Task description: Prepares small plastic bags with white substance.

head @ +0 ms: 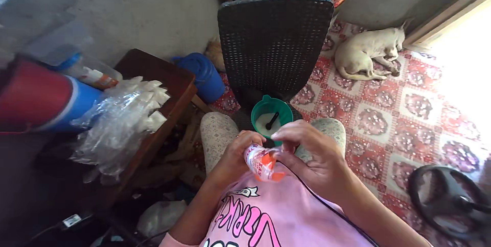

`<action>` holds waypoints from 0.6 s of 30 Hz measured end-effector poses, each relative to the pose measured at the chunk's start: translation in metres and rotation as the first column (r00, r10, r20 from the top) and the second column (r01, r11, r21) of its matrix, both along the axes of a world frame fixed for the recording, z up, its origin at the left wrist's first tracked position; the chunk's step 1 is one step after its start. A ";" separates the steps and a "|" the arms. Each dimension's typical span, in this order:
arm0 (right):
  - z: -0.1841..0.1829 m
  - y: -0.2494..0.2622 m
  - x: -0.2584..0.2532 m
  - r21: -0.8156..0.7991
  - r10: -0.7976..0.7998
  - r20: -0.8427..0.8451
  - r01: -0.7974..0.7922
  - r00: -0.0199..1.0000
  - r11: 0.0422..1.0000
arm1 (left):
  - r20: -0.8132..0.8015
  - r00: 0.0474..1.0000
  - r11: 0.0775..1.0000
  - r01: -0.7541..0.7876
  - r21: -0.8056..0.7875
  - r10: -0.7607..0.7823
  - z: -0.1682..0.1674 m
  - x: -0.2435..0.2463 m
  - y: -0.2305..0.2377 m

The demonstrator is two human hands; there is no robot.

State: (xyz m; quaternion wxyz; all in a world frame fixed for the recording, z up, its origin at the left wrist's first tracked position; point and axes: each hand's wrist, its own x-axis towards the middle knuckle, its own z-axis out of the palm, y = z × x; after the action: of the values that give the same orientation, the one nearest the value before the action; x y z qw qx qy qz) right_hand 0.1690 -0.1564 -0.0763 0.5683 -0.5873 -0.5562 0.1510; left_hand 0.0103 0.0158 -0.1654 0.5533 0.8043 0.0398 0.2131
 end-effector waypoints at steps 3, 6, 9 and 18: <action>0.008 -0.017 0.007 0.107 -0.099 0.046 0.093 0.994 0.990 | -0.060 0.992 0.991 -0.109 0.082 0.114 0.002 0.000 0.004; 0.004 -0.027 0.010 -0.008 -0.057 0.112 0.059 0.992 0.998 | -0.080 0.964 0.935 -0.223 0.275 0.254 0.011 0.002 0.005; -0.014 -0.026 0.012 -0.189 0.020 0.156 0.010 0.987 0.982 | -0.038 0.953 0.880 -0.261 0.396 0.300 0.022 0.006 0.002; -0.038 -0.019 0.014 0.002 0.105 -0.193 -0.107 0.976 0.994 | -0.137 0.959 0.882 -0.166 0.442 0.249 0.036 0.011 0.003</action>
State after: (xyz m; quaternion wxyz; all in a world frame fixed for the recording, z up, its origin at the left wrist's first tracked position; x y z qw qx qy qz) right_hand 0.1833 -0.1751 -0.1142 0.6083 -0.5418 -0.5283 0.2396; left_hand 0.0213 0.0193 -0.1293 0.3320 0.9131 0.1312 0.1970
